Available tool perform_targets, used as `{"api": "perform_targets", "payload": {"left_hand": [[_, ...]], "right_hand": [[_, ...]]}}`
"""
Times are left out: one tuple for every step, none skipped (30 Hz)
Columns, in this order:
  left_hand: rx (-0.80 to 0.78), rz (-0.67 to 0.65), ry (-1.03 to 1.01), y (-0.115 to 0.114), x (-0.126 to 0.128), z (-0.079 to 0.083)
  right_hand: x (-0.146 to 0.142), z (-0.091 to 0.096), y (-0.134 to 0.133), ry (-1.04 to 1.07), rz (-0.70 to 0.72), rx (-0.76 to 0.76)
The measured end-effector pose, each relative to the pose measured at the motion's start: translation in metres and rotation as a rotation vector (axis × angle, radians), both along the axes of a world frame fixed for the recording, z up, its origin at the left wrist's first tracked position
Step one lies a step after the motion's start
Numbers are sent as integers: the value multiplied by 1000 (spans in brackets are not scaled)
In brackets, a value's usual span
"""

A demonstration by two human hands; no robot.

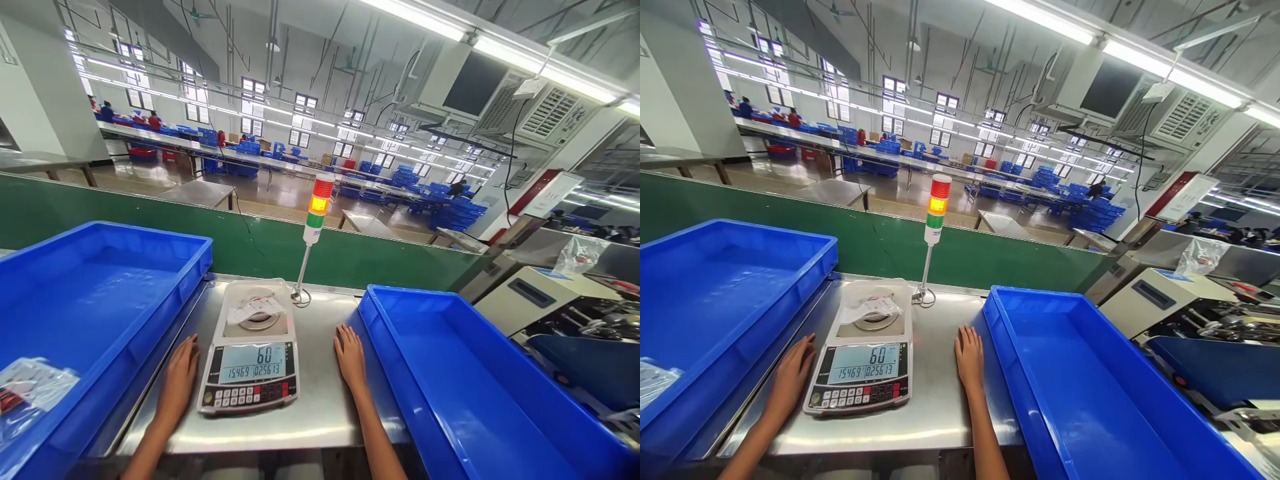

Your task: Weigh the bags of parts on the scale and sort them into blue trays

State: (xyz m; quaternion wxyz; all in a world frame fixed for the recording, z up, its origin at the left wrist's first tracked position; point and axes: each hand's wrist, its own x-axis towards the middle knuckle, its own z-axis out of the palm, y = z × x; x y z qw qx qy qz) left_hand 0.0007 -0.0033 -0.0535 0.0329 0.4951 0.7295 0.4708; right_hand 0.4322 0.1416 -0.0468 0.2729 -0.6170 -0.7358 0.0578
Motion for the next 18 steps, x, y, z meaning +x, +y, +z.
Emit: {"api": "perform_targets", "payload": {"left_hand": [[0,-1,2,0,0,0],[1,-2,4,0,0,0],[0,-3,7,0,-1,0],[0,-4,10,0,-1,-1],[0,-2,12,0,-1,-1],[2,0,14,0,-2,-2],[7,2,16,1,-2,-4],[13,2,20,1,-3,-5],[19,4,26,2,-3,-8],[26,8,34,3,-4,-11],[31,15,45,4,-6,-14],[36,22,60,6,-7,-18],[42,31,83,7,-10,-22],[52,42,116,9,-12,-27],[63,54,157,11,-14,-32],[72,70,208,12,-17,-37],[76,91,266,13,-19,-42],[72,114,329,13,-21,-47]], "right_hand": [[0,0,0,10,4,0],[1,0,0,27,6,-2],[1,0,-1,53,8,-5],[2,-1,-1,92,10,-12],[3,0,0,147,13,-22],[4,2,0,220,9,-30],[3,7,1,311,-3,-35],[1,15,1,410,-23,-32],[-4,28,2,508,-42,-21],[-11,45,1,601,-50,0],[-21,67,-2,681,-37,32],[-32,93,-8,744,3,74],[-46,122,-16,799,82,125],[-59,151,-27,838,173,191],[-72,178,-42,862,288,273],[-84,202,-58,869,428,350],[-93,221,-75,861,560,437],[-100,233,-92,843,649,491]]}}
